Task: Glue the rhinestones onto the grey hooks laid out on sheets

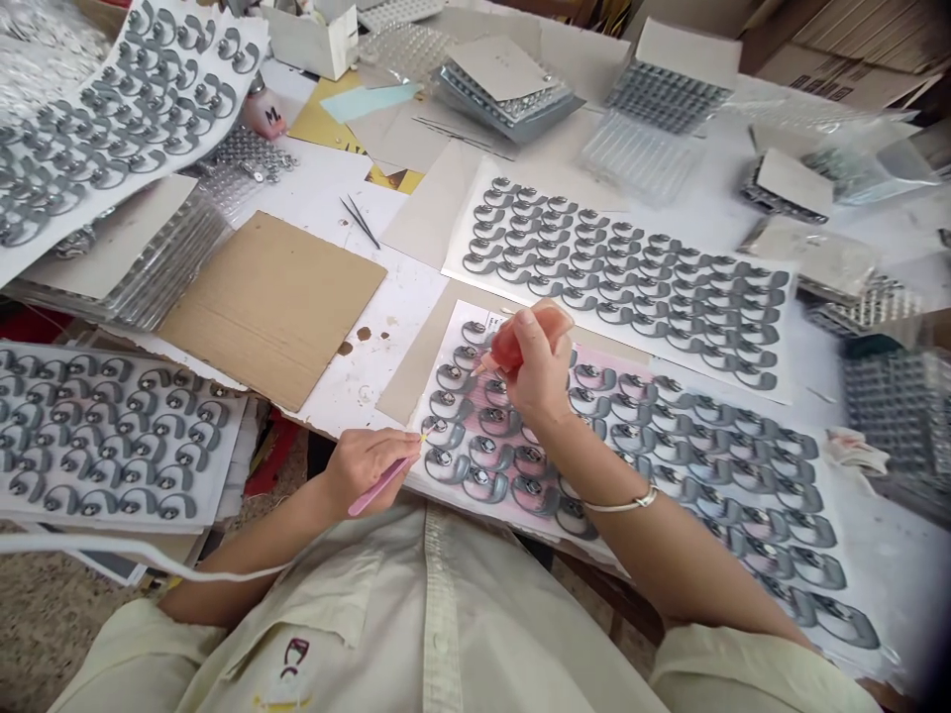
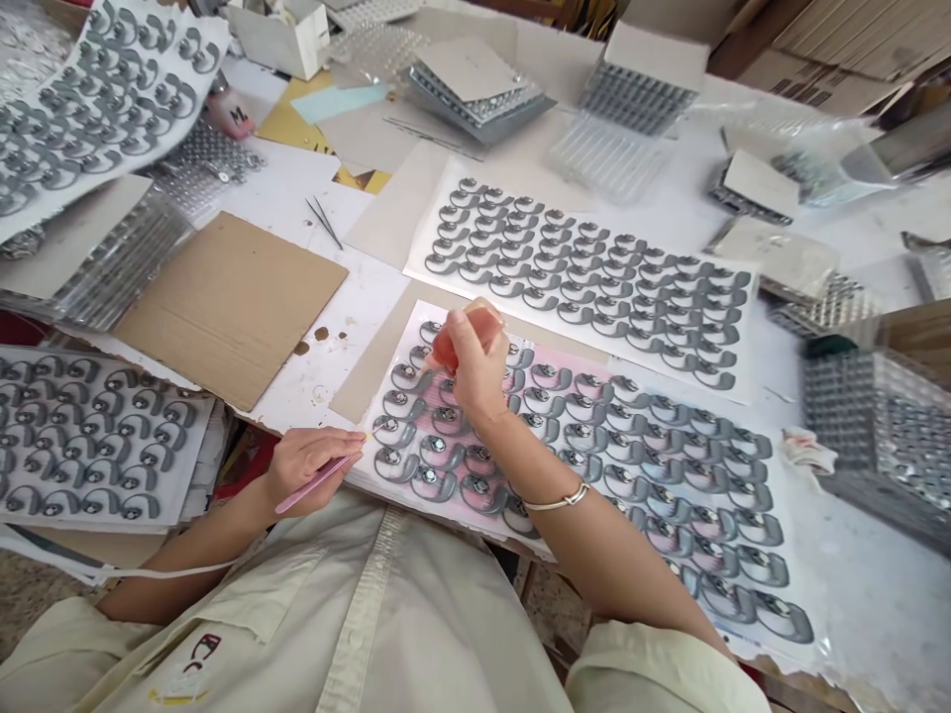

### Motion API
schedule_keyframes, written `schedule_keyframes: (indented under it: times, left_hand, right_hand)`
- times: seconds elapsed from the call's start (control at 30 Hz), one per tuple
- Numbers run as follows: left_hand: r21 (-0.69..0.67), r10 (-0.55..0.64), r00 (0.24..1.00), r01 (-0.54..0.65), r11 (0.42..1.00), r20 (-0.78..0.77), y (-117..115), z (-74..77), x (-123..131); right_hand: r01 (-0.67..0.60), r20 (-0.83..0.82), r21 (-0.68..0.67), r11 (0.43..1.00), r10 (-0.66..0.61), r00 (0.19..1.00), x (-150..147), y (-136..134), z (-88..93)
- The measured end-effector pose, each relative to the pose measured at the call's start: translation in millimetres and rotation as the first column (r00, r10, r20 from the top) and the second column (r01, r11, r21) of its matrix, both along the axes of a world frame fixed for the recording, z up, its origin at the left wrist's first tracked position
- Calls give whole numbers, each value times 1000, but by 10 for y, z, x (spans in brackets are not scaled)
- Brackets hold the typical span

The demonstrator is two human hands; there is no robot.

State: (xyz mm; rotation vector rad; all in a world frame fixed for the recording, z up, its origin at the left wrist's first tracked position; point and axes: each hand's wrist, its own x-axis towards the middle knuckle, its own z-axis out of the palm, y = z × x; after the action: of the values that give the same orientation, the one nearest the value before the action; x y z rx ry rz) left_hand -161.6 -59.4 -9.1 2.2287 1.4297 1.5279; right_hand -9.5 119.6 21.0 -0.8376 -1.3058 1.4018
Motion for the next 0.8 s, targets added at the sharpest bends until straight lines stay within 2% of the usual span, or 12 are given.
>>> schedule_keyframes:
  times: [0.17,0.27,0.37,0.5,0.63,0.8]
  left_hand:
    - [27,-21,998,23,999,-66,9,-59,31]
    - [42,-11,991,16,999,-132,14,-88,35]
    - [72,5,971,12,997,-239,6,-84,26]
    - [90,28,937,4,996,-349,-14,-30,35]
    - [47,45,895,-26,999,-445,-19,36,78]
    - [18,42,899,-38,999,-437,-30,31,115]
  right_hand:
    - [-65,110,146,987,49,993,0,-337,93]
    - [-93,186,261,961,44,981,5,-484,50]
    - [-91,192,339,936,26,981,13,-542,-35]
    - [-97,187,375,922,27,982,26,-540,-110]
    - [-137,229,388,911,49,972,31,-536,-127]
    - [-140,252,392,909,40,967,30,-538,-146]
